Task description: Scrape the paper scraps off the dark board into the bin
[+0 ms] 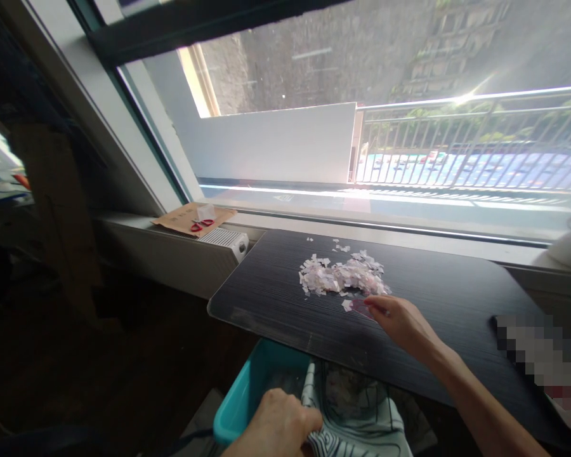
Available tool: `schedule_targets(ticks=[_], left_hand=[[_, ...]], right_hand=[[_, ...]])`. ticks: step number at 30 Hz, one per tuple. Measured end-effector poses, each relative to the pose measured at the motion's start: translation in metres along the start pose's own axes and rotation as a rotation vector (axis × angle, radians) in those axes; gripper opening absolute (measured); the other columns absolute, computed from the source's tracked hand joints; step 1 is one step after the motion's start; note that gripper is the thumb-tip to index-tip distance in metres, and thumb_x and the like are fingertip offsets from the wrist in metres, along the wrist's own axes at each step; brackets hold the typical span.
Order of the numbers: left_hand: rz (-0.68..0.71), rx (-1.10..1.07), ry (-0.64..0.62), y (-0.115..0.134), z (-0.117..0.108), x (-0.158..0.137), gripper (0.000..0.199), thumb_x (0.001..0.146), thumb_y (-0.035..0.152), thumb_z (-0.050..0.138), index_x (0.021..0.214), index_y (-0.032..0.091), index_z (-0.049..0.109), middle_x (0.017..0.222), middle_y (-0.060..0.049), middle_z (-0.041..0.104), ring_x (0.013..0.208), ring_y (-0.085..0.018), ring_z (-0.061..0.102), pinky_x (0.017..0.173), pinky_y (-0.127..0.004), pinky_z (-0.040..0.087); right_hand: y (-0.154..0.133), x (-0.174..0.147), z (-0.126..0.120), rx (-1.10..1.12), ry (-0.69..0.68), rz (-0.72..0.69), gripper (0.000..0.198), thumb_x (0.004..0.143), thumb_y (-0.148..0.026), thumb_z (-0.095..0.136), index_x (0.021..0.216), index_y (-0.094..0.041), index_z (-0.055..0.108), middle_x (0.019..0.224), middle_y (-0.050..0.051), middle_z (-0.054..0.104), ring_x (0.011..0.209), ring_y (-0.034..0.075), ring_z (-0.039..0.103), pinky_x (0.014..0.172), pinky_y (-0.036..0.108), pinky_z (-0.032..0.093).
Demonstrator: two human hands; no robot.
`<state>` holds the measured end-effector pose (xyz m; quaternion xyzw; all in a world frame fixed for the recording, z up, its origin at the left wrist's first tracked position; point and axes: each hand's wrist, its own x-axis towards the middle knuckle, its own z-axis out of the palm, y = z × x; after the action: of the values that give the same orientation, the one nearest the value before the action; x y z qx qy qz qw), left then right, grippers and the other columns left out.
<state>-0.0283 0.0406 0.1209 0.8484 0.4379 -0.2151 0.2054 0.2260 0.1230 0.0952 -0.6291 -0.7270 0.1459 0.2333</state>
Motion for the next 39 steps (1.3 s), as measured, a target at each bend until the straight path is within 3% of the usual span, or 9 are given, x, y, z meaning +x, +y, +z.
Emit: schedule_targets(ticks=[6,14,20,26,34,39], left_hand=[[-0.037,-0.023,0.028,-0.002,0.001,-0.005,0.009,0.076,0.018,0.064,0.083,0.021,0.068,0.088,-0.008,0.072,0.086,-0.028,0.067,0.076,-0.033,0.047],[0.010,0.059,0.010,-0.001,-0.002,0.002,0.010,0.076,0.022,0.062,0.084,0.022,0.068,0.085,-0.007,0.073,0.083,-0.030,0.068,0.072,-0.032,0.047],[0.023,0.038,0.049,-0.003,0.002,0.002,0.010,0.077,0.024,0.064,0.086,0.023,0.069,0.085,-0.006,0.073,0.083,-0.029,0.068,0.073,-0.031,0.047],[0.049,0.014,0.021,-0.001,0.002,0.005,0.010,0.077,0.026,0.064,0.086,0.022,0.069,0.084,-0.007,0.073,0.083,-0.030,0.068,0.075,-0.033,0.048],[0.079,-0.008,0.017,-0.002,-0.005,0.007,0.010,0.078,0.027,0.063,0.085,0.023,0.069,0.080,-0.006,0.073,0.081,-0.029,0.069,0.071,-0.031,0.049],[0.144,-0.003,-0.056,-0.004,-0.009,0.014,0.013,0.078,0.027,0.062,0.088,0.022,0.069,0.083,-0.007,0.073,0.082,-0.031,0.070,0.072,-0.033,0.050]], right_hand=[[-0.008,-0.011,-0.011,-0.031,-0.108,-0.063,0.028,0.085,-0.025,0.047,0.082,-0.022,0.075,0.076,0.002,0.073,0.067,0.017,0.063,0.060,0.024,0.040],[-0.014,-0.017,-0.011,-0.008,-0.120,-0.091,0.029,0.087,-0.023,0.047,0.090,-0.022,0.075,0.083,0.005,0.073,0.073,0.019,0.064,0.065,0.026,0.043],[-0.025,-0.045,-0.020,0.091,-0.306,-0.147,0.025,0.088,-0.022,0.050,0.083,-0.025,0.074,0.073,0.000,0.069,0.065,0.014,0.061,0.058,0.021,0.040],[-0.009,-0.033,-0.018,0.024,-0.098,-0.091,0.027,0.091,-0.026,0.047,0.092,-0.023,0.074,0.080,0.004,0.070,0.071,0.018,0.062,0.064,0.025,0.042],[-0.014,-0.064,-0.018,0.112,-0.273,-0.147,0.026,0.093,-0.024,0.046,0.092,-0.026,0.073,0.080,0.002,0.068,0.071,0.015,0.062,0.063,0.023,0.045],[0.005,-0.056,-0.015,0.076,-0.099,-0.091,0.027,0.094,-0.028,0.046,0.100,-0.023,0.071,0.085,0.004,0.069,0.072,0.017,0.062,0.066,0.025,0.047]])
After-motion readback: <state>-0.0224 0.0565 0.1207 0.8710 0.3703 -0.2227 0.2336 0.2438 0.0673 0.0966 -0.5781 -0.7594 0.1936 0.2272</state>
